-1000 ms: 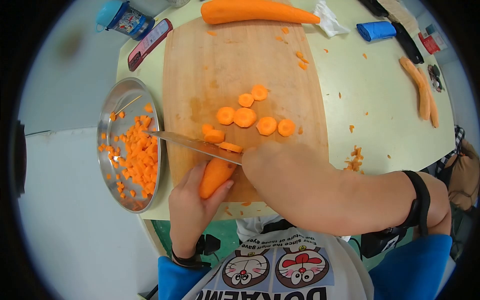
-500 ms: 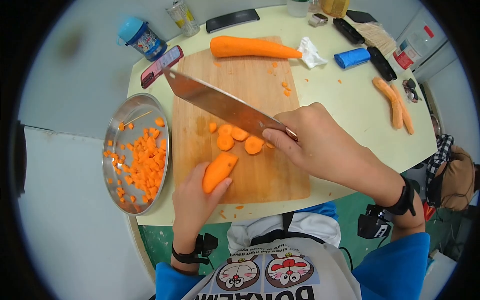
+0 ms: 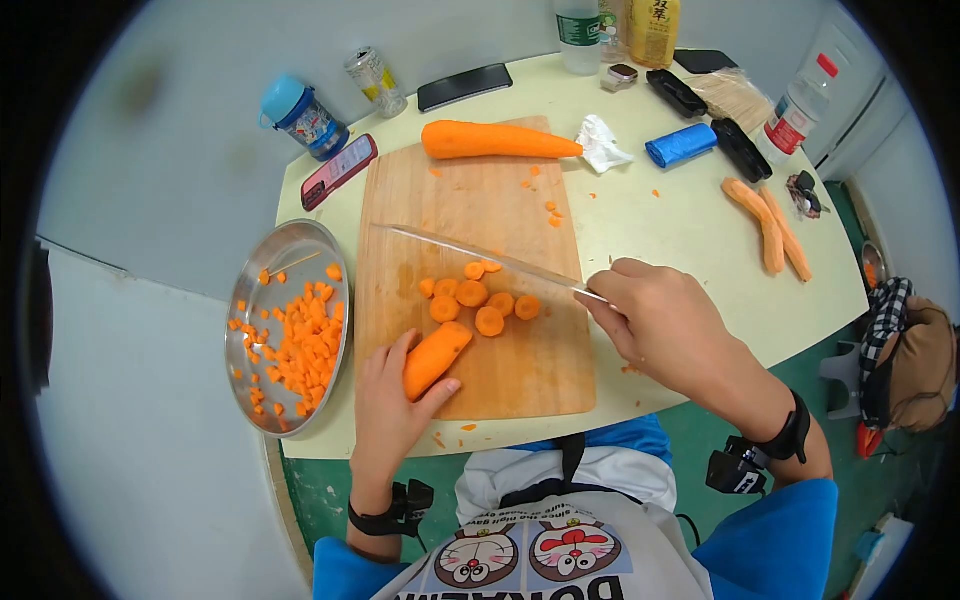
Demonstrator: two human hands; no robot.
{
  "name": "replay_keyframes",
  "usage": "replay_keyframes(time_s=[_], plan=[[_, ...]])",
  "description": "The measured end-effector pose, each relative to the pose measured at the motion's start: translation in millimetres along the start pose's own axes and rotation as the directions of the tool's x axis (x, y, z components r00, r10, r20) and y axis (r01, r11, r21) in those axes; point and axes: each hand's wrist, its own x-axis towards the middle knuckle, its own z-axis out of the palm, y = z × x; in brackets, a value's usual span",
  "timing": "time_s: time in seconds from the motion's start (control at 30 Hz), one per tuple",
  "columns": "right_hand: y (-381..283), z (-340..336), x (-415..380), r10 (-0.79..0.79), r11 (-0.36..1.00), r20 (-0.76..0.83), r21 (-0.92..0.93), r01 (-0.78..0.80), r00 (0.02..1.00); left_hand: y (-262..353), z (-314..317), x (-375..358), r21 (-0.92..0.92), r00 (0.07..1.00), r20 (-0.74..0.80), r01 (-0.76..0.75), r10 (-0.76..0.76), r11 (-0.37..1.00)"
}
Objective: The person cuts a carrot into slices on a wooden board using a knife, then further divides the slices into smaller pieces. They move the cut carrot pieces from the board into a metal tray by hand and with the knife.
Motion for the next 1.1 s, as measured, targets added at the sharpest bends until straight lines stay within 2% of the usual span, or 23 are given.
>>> replay_keyframes(time_s=[0.07, 0.2, 0.27, 0.3, 0.37, 0.4, 0.47, 0.5, 0.57, 0.7, 0.77, 0.8, 0.87, 0.9, 0.97, 1.0, 1.07, 1.1], plan=[[5.5, -2.4, -8.0, 0.044, 0.999, -0.027, 0.002, -0.044, 0.999, -1.0, -5.6, 5.5, -0.063, 0.992, 0.119, 0.059, -0.051, 0.996], [14.8, -6.9, -19.2, 0.077, 0.993, -0.089, 0.093, -0.068, 0.993, 9.9, -27.9, 35.5, -0.102, 0.997, 0.071, 0.023, -0.016, 0.995], [19.2, -8.9, -22.3, 0.124, 0.985, -0.115, 0.133, -0.109, 0.986, 17.3, -29.2, 63.8, -0.128, 0.968, 0.225, -0.088, 0.115, 0.988], [20.2, -9.4, -24.2, 0.12, 0.985, -0.119, 0.139, -0.103, 0.986, 21.6, -27.3, 76.2, -0.121, 0.968, 0.222, -0.088, 0.113, 0.989], [22.4, -12.4, -27.9, 0.128, 0.981, -0.164, 0.165, -0.1, 0.978, 33.3, -18.1, 97.4, 0.117, 0.844, 0.537, -0.057, -0.014, 0.992], [24.6, -14.2, -30.7, 0.128, 0.981, -0.172, 0.168, -0.099, 0.977, 40.5, -13.7, 101.7, 0.122, 0.845, 0.534, -0.063, -0.012, 0.99], [28.8, -14.9, -38.2, 0.13, 0.975, -0.196, 0.203, -0.089, 0.972, 51.3, -4.0, 108.4, 0.199, 0.788, 0.611, -0.059, -0.077, 0.978], [30.1, -16.1, -41.6, 0.137, 0.973, -0.201, 0.209, -0.094, 0.97, 48.0, 1.9, 111.6, 0.205, 0.786, 0.614, -0.067, -0.075, 0.977], [31.2, -19.2, -47.6, 0.193, 0.96, -0.186, 0.236, -0.147, 0.963, 31.6, 16.2, 118.1, 0.004, 0.835, 0.55, -0.009, 0.005, 1.0], [39.0, -17.4, -54.6, 0.181, 0.965, -0.21, 0.227, -0.132, 0.961, 14.7, 25.2, 144.7, -0.002, 0.88, 0.463, -0.117, 0.105, 0.993], [40.1, -15.5, -57.1, 0.208, 0.959, -0.183, 0.233, -0.163, 0.961, 16.0, 23.6, 158.9, -0.121, 0.866, 0.498, 0.038, 0.028, 0.992], [39.9, -14.0, -58.3, 0.206, 0.959, -0.184, 0.234, -0.161, 0.961, 14.8, 24.3, 164.2, -0.119, 0.867, 0.497, 0.038, 0.026, 0.992], [37.8, -11.1, -60.7, 0.205, 0.956, -0.171, 0.248, -0.159, 0.964, 10.1, 26.3, 171.1, -0.232, 0.855, 0.516, 0.195, -0.049, 0.953], [36.3, -10.8, -61.8, 0.204, 0.956, -0.171, 0.248, -0.158, 0.964, 7.7, 24.5, 170.7, -0.231, 0.855, 0.515, 0.195, -0.05, 0.953], [32.9, -10.3, -62.9, 0.205, 0.955, -0.136, 0.244, -0.168, 0.969, -0.3, 18.2, 168.0, -0.204, 0.924, 0.378, 0.025, 0.055, 0.979], [32.4, -9.7, -62.9, 0.206, 0.955, -0.134, 0.246, -0.169, 0.969, -3.1, 12.2, 164.0, -0.203, 0.924, 0.379, 0.026, 0.054, 0.979], [31.0, -8.1, -63.6, 0.211, 0.955, -0.126, 0.237, -0.177, 0.969, -3.8, -8.0, 145.7, -0.241, 0.972, 0.222, -0.027, 0.082, 0.97], [30.7, -7.4, -64.1, 0.211, 0.955, -0.121, 0.236, -0.178, 0.97, -1.1, -20.7, 131.5, -0.241, 0.952, 0.303, 0.024, 0.052, 0.97]])
